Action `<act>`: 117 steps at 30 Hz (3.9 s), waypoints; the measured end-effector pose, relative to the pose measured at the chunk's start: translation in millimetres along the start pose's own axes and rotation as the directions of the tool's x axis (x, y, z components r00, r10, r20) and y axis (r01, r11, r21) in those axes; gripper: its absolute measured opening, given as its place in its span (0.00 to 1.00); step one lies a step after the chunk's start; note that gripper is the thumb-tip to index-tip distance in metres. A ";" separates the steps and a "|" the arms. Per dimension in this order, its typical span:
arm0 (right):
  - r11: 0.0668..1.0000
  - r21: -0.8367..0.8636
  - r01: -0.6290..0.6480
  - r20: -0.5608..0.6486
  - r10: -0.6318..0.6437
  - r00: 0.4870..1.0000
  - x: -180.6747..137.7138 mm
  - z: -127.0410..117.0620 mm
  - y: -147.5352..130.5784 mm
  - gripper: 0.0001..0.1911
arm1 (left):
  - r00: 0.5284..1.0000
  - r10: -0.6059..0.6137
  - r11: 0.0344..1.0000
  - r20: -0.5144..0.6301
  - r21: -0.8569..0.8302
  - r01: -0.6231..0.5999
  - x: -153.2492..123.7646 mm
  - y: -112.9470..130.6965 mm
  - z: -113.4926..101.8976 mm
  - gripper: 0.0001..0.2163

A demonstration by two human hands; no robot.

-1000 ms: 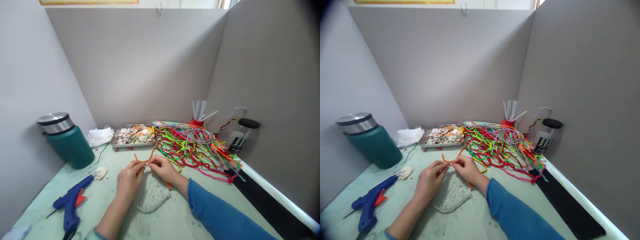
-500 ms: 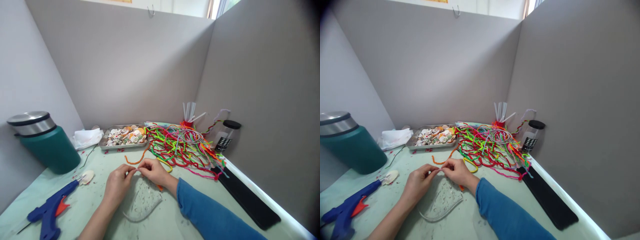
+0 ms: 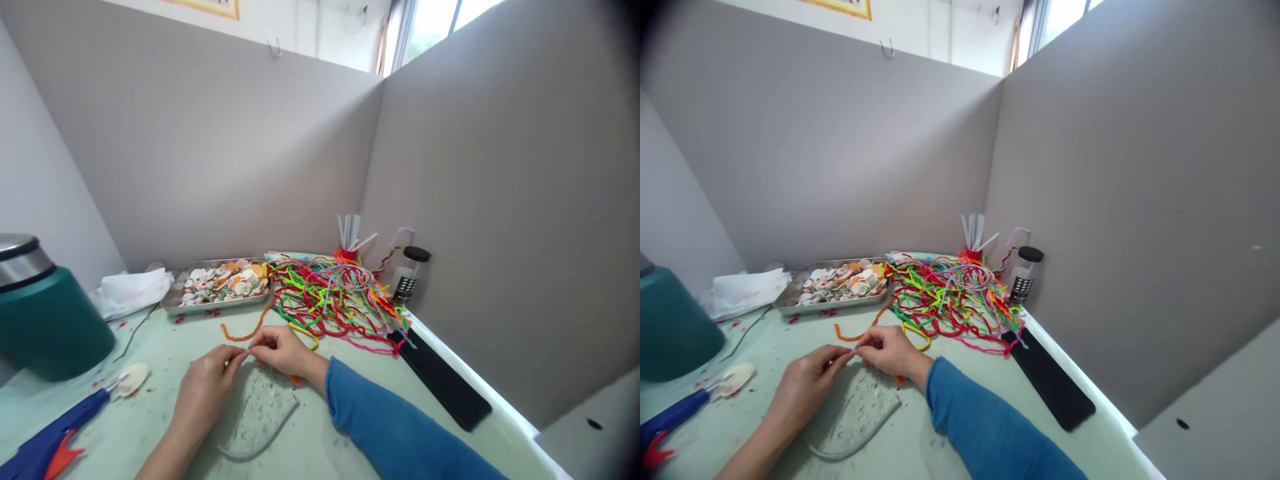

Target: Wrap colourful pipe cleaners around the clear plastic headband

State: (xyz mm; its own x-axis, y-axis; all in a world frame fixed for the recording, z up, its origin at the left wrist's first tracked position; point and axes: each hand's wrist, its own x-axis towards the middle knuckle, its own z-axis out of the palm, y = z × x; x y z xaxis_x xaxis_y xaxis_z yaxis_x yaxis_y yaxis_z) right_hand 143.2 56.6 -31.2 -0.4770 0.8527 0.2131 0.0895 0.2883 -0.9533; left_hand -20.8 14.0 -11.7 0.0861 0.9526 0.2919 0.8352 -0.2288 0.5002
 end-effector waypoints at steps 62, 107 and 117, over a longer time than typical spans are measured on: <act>0.385 -0.253 -0.888 -0.952 0.062 0.298 12.5 -228.6 2.6 0.19 | 0.958 -0.038 0.997 0.284 -0.052 0.055 0.3 12.2 4.7 0.13; 0.956 0.063 -0.287 -0.429 0.286 0.857 34.2 -78.0 -22.3 0.10 | 0.976 0.035 0.955 0.215 -0.294 0.030 3.4 5.7 1.7 0.14; 0.937 0.130 -0.325 -0.360 0.350 0.865 55.2 -70.7 -16.5 0.13 | 0.977 0.051 0.964 0.208 -0.265 0.006 3.2 3.2 5.9 0.13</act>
State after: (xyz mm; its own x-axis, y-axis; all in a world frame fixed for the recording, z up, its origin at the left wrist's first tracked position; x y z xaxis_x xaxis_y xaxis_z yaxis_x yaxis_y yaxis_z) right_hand 177.2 129.7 11.5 -0.0664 0.9952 -0.0725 0.1254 -0.0638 -0.9900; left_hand -14.7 17.5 -14.0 0.2402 0.9604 0.1409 0.6620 -0.2683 0.6999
